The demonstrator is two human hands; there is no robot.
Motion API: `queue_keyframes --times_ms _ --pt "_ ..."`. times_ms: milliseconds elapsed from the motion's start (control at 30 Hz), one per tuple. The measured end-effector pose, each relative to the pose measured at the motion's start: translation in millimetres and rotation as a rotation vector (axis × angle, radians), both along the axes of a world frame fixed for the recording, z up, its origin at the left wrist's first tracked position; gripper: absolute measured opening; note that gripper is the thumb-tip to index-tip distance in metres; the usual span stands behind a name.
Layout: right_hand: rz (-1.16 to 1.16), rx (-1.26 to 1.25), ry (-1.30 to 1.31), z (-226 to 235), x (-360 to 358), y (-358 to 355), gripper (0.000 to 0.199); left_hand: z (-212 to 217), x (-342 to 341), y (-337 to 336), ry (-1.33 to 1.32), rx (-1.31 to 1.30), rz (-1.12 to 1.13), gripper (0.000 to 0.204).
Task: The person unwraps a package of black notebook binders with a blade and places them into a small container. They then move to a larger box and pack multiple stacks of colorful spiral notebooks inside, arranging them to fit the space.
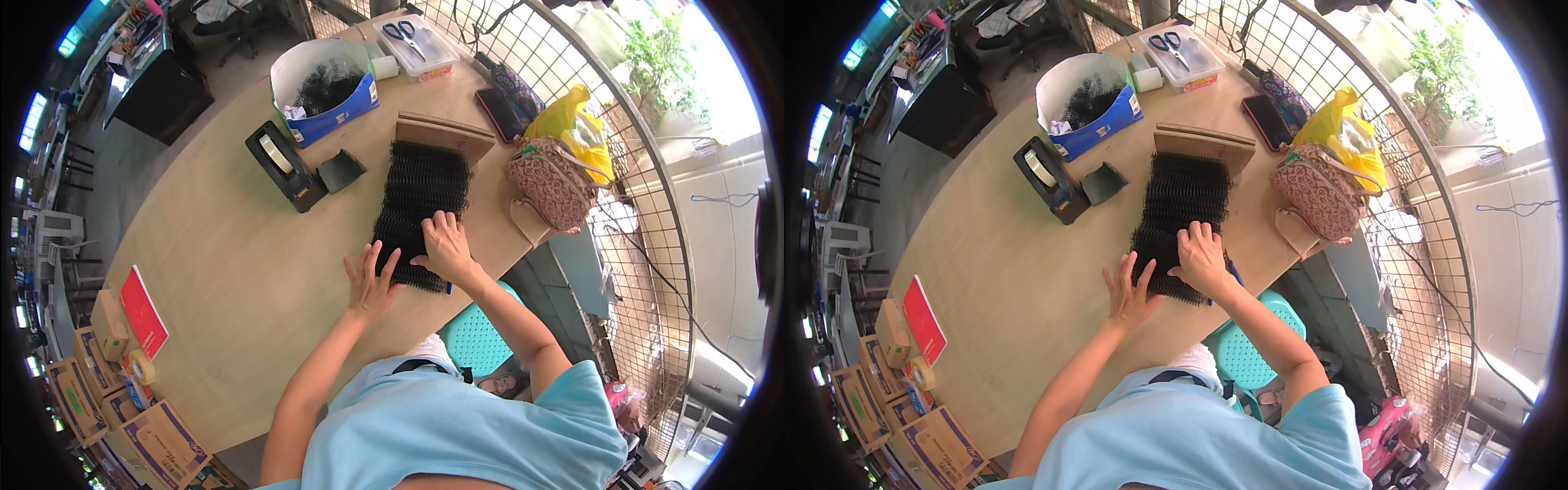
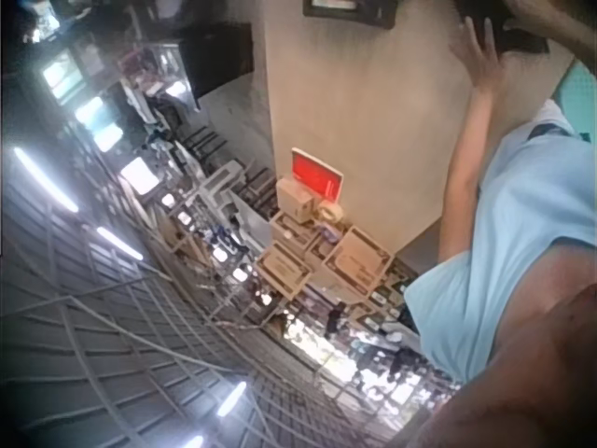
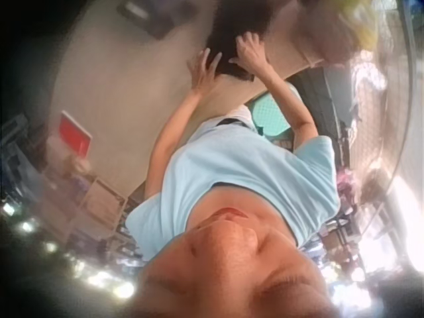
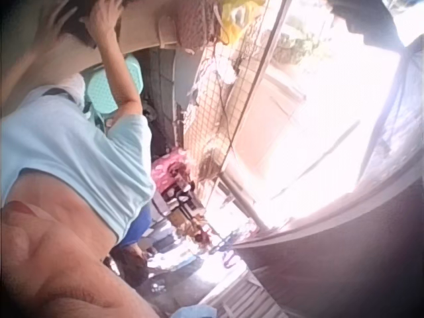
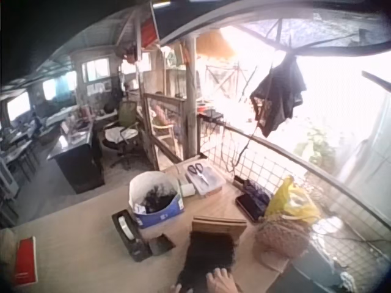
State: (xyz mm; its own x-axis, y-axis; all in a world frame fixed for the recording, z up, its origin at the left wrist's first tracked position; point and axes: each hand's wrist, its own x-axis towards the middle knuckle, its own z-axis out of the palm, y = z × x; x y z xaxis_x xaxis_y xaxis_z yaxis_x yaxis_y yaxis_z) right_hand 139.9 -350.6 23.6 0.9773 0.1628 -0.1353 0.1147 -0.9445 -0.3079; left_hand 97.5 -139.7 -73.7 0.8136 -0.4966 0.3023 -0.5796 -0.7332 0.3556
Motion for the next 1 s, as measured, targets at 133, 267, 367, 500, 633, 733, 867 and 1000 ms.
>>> queue_keyframes --times_ms 133,267,367,500,633,733,867,1000 --pt "-0.002 0.009 0.050 -10.8 -10.3 11.9 0.060 -4.9 -0.4 0.1 -0.052 0.037 -0.002 0.095" --pt "0.040 0.074 -0.045 -15.1 -12.5 6.7 0.056 -7.9 -3.8 1.9 -0.051 0.011 0.011 0.097" --pt "0.025 0.249 0.082 -9.9 0.6 -5.8 0.059 -10.3 -4.2 2.1 -0.068 -0.040 0.027 0.099" --pt "0.037 0.432 0.210 6.1 31.2 -35.6 0.079 -7.4 -3.2 1.5 -0.086 -0.011 0.018 0.104" --pt "-0.002 0.497 0.434 37.2 65.2 -59.6 0.074 4.5 1.0 1.5 -0.027 0.062 -0.006 0.111" --pt "0.052 0.464 0.379 29.5 94.6 -92.6 0.074 15.5 6.5 -2.8 -0.028 0.054 -0.048 0.113" --pt "0.118 0.283 0.352 77.2 133.1 -86.5 0.065 20.7 9.8 1.8 0.022 0.078 -0.038 0.113" --pt "0.250 0.061 -0.122 32.3 139.9 -98.3 0.092 27.2 13.1 1.4 0.076 0.102 -0.085 0.112"
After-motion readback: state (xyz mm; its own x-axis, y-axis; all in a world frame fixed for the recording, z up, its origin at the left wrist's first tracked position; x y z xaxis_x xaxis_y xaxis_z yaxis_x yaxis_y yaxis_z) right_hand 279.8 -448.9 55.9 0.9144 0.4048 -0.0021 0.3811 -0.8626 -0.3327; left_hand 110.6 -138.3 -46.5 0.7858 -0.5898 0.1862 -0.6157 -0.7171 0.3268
